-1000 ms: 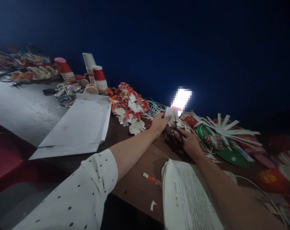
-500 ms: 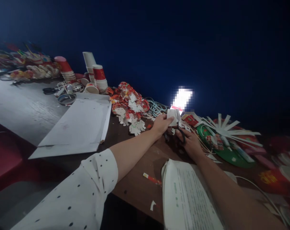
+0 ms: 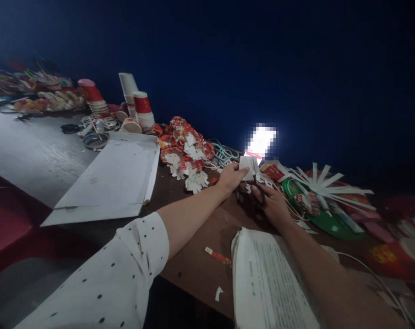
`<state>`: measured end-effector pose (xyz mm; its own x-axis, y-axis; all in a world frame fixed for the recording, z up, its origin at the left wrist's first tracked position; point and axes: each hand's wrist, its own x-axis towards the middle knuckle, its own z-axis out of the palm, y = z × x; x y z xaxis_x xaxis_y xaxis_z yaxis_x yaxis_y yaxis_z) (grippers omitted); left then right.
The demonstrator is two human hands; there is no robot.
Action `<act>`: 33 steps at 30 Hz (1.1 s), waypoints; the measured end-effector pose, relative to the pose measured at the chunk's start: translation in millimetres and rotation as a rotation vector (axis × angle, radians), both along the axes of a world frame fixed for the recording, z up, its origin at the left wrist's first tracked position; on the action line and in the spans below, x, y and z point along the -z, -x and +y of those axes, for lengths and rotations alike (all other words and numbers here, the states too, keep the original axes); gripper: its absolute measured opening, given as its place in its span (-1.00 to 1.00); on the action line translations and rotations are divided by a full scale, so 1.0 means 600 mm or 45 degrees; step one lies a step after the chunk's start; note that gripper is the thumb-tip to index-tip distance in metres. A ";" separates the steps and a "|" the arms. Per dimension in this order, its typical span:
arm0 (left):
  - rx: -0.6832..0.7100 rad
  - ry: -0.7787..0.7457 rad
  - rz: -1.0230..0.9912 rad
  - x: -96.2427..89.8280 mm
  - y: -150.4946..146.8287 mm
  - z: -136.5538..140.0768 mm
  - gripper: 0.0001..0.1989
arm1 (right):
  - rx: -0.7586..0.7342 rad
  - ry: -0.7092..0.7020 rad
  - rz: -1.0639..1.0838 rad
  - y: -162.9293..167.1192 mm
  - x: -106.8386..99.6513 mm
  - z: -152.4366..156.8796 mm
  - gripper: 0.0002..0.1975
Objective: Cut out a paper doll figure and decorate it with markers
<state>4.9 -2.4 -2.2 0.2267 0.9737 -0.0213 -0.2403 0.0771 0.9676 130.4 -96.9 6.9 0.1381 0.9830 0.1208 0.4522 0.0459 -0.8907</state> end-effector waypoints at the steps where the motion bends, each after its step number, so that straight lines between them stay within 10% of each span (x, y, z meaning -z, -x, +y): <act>1: -0.001 -0.017 0.027 0.001 0.000 0.001 -0.78 | 0.005 -0.003 -0.015 0.001 -0.001 -0.001 -0.51; 33: 0.030 0.006 0.024 -0.003 0.003 -0.004 -0.85 | 0.044 -0.002 -0.092 0.011 -0.011 -0.008 -0.53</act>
